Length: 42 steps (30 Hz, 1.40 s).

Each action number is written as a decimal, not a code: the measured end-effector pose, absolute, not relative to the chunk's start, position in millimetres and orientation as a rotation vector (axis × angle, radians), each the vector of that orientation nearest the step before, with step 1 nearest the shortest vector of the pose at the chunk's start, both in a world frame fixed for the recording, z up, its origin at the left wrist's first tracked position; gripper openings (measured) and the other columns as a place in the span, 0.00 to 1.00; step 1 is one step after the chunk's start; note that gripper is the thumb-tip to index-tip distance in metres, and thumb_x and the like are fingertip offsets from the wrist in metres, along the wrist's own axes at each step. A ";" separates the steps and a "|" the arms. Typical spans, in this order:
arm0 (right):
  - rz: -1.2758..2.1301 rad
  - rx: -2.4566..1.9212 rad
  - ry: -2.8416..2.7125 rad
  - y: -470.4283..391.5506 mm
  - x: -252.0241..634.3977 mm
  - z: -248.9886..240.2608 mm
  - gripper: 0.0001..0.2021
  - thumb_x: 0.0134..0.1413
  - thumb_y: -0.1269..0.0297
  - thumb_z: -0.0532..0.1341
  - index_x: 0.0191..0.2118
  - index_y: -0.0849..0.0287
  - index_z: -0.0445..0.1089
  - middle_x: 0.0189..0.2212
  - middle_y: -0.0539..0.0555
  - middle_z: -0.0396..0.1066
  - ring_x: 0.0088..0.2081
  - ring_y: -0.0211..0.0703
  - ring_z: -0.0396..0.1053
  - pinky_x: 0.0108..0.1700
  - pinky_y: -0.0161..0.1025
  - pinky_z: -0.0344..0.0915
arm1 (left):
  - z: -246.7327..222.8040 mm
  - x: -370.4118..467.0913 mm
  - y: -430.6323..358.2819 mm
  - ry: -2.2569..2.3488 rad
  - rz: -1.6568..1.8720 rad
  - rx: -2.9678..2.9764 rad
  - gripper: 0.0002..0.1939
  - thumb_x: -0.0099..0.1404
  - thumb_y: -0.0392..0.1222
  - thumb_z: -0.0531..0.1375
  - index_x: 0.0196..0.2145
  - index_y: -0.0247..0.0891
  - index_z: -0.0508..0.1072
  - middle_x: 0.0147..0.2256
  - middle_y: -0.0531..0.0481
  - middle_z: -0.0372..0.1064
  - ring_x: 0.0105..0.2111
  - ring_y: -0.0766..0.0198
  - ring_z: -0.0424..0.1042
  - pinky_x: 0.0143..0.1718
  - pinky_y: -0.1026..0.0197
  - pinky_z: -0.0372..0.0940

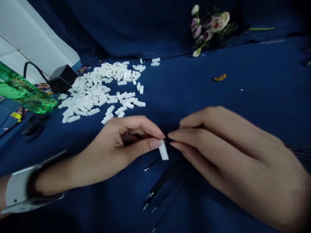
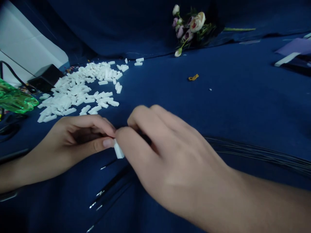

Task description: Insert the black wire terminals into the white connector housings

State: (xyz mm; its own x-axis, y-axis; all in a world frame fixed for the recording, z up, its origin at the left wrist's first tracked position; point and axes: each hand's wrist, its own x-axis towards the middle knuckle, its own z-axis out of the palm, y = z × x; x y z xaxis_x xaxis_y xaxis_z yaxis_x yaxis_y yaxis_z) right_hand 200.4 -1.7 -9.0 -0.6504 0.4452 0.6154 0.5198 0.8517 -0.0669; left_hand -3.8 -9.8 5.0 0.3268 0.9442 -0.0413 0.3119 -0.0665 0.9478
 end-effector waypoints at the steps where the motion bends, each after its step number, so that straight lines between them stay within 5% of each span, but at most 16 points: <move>1: -0.159 -0.699 -2.348 -2.1 199.6 -7.6 0.03 0.59 0.71 0.57 0.34 0.62 0.67 0.36 0.54 0.65 0.37 0.39 0.63 0.33 0.38 0.58 | 4.9 -3.9 -9.8 1.187 0.799 1.587 0.02 0.60 0.36 0.63 0.31 0.42 0.75 0.27 0.58 0.75 0.27 0.75 0.73 0.28 0.78 0.66; 5: 0.022 -0.613 -2.374 -4.3 199.0 -4.9 0.10 0.57 0.74 0.57 0.25 0.60 0.64 0.31 0.50 0.63 0.31 0.34 0.59 0.31 0.38 0.55 | 5.2 -3.2 -9.2 1.239 0.783 1.529 0.02 0.61 0.39 0.62 0.33 0.40 0.74 0.26 0.56 0.74 0.27 0.71 0.74 0.29 0.74 0.67; 10: 0.246 -0.739 -2.414 -3.1 198.3 -9.7 0.11 0.57 0.76 0.54 0.27 0.59 0.68 0.27 0.48 0.61 0.29 0.34 0.56 0.30 0.35 0.56 | 5.6 -3.0 -8.6 1.241 0.772 1.535 0.02 0.62 0.40 0.62 0.34 0.41 0.74 0.29 0.55 0.74 0.30 0.70 0.74 0.29 0.74 0.66; 14: 0.104 -0.664 -2.499 0.2 194.3 -11.6 0.15 0.58 0.77 0.51 0.24 0.61 0.67 0.30 0.51 0.62 0.33 0.38 0.55 0.31 0.38 0.52 | 5.3 -3.5 -7.8 1.258 0.751 1.547 0.03 0.62 0.40 0.62 0.33 0.39 0.74 0.28 0.54 0.74 0.30 0.69 0.74 0.28 0.73 0.66; 22: 0.020 -0.576 -2.544 -1.2 198.7 -13.1 0.07 0.54 0.79 0.53 0.32 0.65 0.67 0.34 0.56 0.61 0.34 0.40 0.53 0.33 0.40 0.49 | 4.1 -2.2 -5.2 1.259 0.756 1.559 0.02 0.62 0.38 0.61 0.33 0.40 0.74 0.29 0.55 0.74 0.29 0.72 0.72 0.28 0.75 0.64; 29: -0.045 -0.730 -2.421 3.5 202.9 -12.8 0.04 0.59 0.77 0.53 0.36 0.63 0.63 0.34 0.53 0.65 0.33 0.38 0.59 0.34 0.40 0.53 | 6.6 -4.1 -3.0 1.248 0.789 1.498 0.01 0.61 0.37 0.63 0.32 0.40 0.75 0.27 0.57 0.74 0.27 0.75 0.72 0.27 0.79 0.63; 36: -0.176 -0.802 -2.438 9.8 207.4 -14.3 0.09 0.50 0.83 0.54 0.35 0.64 0.63 0.33 0.53 0.64 0.33 0.40 0.61 0.35 0.39 0.56 | 8.6 -6.8 -4.0 1.227 0.811 1.469 0.02 0.60 0.35 0.63 0.32 0.40 0.76 0.27 0.58 0.74 0.27 0.77 0.72 0.27 0.83 0.63; 42: -0.259 -0.814 -2.433 11.4 207.3 -19.6 0.07 0.58 0.74 0.51 0.34 0.62 0.64 0.31 0.54 0.66 0.33 0.42 0.62 0.34 0.38 0.55 | 8.4 -6.3 -2.8 1.260 0.804 1.485 0.02 0.61 0.35 0.63 0.31 0.40 0.76 0.28 0.59 0.74 0.27 0.78 0.72 0.28 0.84 0.63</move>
State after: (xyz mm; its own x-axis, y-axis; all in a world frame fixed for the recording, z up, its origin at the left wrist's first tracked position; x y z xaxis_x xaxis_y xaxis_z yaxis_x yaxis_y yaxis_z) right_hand 207.3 11.4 -19.6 -0.6618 0.4964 0.5618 0.6036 0.7972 0.0067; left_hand -6.3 -2.8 8.4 0.2397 0.9648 -0.1079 0.3083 0.0297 0.9508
